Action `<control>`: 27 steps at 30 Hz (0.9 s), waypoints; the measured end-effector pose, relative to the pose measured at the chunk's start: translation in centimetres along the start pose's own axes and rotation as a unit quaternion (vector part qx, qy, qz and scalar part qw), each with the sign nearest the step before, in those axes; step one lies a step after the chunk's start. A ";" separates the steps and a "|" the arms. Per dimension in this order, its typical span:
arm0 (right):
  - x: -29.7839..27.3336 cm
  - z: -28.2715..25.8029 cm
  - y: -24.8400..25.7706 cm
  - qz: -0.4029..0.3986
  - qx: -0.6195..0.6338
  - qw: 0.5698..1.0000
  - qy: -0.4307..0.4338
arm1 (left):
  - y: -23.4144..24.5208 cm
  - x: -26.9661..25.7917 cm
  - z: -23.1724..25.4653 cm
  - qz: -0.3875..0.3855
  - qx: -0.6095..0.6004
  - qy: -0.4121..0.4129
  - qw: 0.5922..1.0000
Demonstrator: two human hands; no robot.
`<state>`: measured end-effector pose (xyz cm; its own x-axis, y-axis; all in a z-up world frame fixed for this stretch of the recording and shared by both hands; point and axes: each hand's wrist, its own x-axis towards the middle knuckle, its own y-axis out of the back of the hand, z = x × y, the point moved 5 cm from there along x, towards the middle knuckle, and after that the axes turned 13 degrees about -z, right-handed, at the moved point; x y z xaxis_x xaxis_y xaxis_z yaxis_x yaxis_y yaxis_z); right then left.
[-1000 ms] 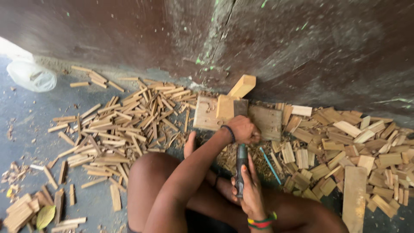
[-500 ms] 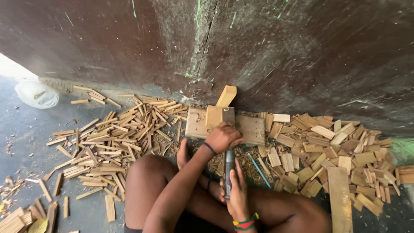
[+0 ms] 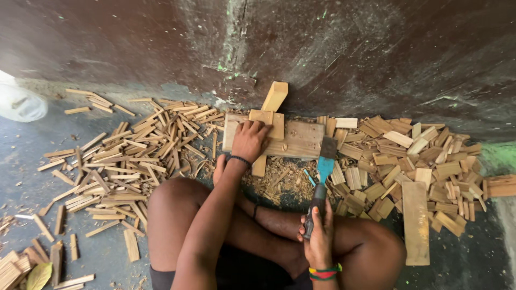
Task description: The person sits on the floor and uses a chisel and mallet to carve a small wooden block secured in a jig. They repeatedly strike the chisel to remove wood shavings, occasionally pausing to reposition the wood or clear debris.
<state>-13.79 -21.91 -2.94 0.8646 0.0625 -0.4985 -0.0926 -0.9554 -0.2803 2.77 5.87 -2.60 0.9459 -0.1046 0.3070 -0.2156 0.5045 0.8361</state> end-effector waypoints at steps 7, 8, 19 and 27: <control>-0.8 0.3 -0.1 0.003 -0.024 1.000 -0.006 | -0.6 -0.1 -0.7 -0.020 -0.027 0.034 0.999; -0.9 0.3 -0.5 -0.006 -0.026 1.000 -0.004 | -0.5 -0.3 -0.7 -0.019 -0.034 0.034 0.999; -1.7 0.8 -1.5 -0.018 -0.040 0.999 -0.022 | -0.7 -0.3 -0.5 -0.025 0.000 0.055 0.998; -0.9 0.6 -1.5 -0.006 -0.051 0.998 -0.033 | 0.4 0.5 -0.7 -0.019 -0.019 0.100 0.995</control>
